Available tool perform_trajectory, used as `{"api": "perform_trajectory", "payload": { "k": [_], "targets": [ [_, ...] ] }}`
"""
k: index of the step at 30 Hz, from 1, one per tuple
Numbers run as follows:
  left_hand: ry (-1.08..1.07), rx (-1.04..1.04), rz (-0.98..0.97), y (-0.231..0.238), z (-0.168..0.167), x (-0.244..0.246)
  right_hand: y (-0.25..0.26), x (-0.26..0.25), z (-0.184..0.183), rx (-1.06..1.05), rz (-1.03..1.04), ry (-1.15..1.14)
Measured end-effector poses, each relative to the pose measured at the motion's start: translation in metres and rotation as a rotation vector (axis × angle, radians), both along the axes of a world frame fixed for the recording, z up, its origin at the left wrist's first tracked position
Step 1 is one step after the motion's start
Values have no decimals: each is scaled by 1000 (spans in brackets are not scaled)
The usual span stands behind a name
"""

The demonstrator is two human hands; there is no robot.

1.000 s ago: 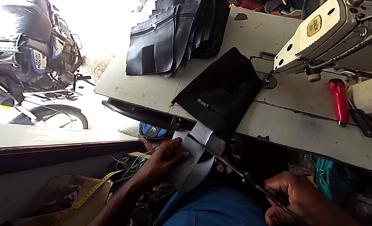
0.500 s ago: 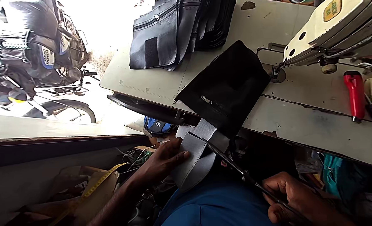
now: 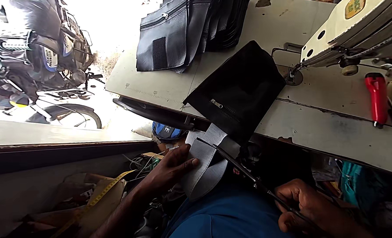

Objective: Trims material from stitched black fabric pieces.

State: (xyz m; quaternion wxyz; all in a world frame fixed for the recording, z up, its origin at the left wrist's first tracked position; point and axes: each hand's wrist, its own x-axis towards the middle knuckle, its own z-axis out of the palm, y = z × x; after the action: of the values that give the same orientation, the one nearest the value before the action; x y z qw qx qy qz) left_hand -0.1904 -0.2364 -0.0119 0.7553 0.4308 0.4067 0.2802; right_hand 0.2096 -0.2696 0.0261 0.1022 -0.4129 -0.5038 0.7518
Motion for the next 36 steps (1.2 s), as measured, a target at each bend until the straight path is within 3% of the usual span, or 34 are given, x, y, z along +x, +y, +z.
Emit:
{"api": "perform_trajectory", "payload": {
  "k": [2,3,5,7,9,11,15,22,24,27,29,34,36],
  "targets": [
    [119,-12,-22,1,-1,-2,-2,0,3,70,-12,-7],
    [288,31,-29,2,-1,-2,-3,1,7,116,-22,8],
    [800,319,55,1,-2,4,-6,6,18,209,-54,33],
    [1073,703,238,2,1,18,-8,14,30,290,-114,35],
    [1091,943,317,7,13,41,-11,24,35,326,-201,47],
    [1117,1044,295,10,25,70,-17,32,36,303,-302,46],
    [1312,1035,156,24,19,101,-34,40,33,251,-460,17],
    [1118,938,152,29,24,108,-59,47,23,213,-524,-52],
    [887,807,219,36,50,113,-59,47,22,217,-532,-53],
    [276,349,298,57,97,109,-55,47,24,227,-530,-38],
    [52,206,361,65,105,100,-53,49,30,252,-510,-74],
    [215,-49,492,46,29,81,-54,52,29,286,-485,-178],
    [218,-86,472,34,15,80,-57,49,24,242,-470,-178]
  ]
}}
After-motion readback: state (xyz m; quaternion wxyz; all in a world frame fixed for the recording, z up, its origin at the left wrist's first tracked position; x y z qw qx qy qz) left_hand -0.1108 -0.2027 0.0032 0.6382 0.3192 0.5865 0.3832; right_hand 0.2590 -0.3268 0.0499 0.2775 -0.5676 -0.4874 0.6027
